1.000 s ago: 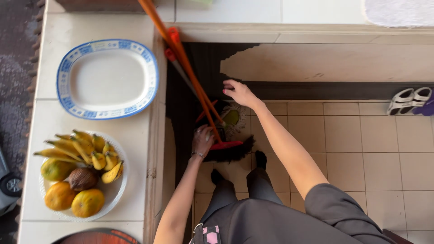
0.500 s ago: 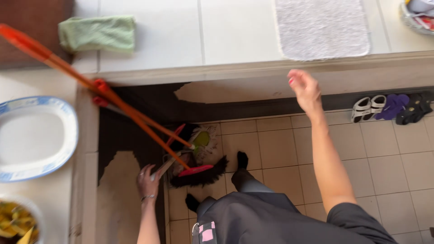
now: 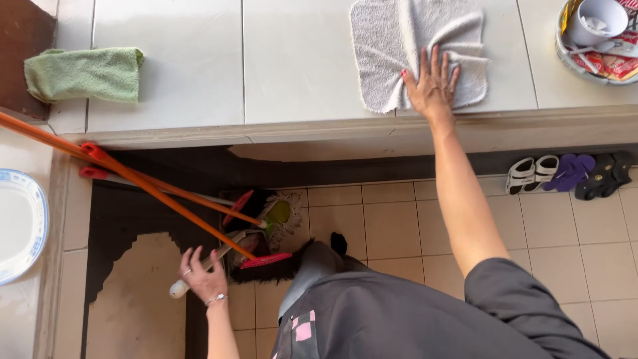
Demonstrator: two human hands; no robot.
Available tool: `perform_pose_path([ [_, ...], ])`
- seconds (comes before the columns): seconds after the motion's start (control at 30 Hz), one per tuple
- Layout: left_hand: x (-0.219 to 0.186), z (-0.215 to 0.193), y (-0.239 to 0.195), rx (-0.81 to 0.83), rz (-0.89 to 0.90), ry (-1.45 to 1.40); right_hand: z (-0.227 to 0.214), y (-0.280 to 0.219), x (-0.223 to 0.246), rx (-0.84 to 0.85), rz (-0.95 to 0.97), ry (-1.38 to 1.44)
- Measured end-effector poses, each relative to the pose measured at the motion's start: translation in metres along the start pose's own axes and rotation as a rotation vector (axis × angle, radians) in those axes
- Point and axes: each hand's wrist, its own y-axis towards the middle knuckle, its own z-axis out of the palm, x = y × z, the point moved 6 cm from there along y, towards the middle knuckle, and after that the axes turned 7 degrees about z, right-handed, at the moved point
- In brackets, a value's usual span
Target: The recorder sweeps the floor with a broom and dustpan, empties the trash, and wipes down a tiled surface.
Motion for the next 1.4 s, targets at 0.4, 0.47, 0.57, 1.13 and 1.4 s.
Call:
perform_pose_path([
  [0.4, -0.328, -0.002, 0.117, 0.030, 0.602, -0.853, 0.000, -0.003, -0.008, -0.033, -0.047, 0.111],
  [0.47, -0.375, -0.012, 0.140, 0.059, 0.705, -0.967, -0.015, -0.011, -0.008, 0.003, -0.026, 0.159],
  [0.57, -0.442, -0.011, 0.163, 0.221, 0.938, -0.921, -0.011, -0.016, -0.022, -0.082, -0.002, 0.246],
  [1.13, -0.570, 0.078, 0.157, 0.926, 0.760, -0.848, -0.011, -0.131, -0.113, -0.286, 0.111, 1.011],
  [1.4, -0.676, 0.019, 0.043, 1.567, 0.675, -1.461, -0.078, -0.296, -0.181, -0.200, 0.357, 0.561],
])
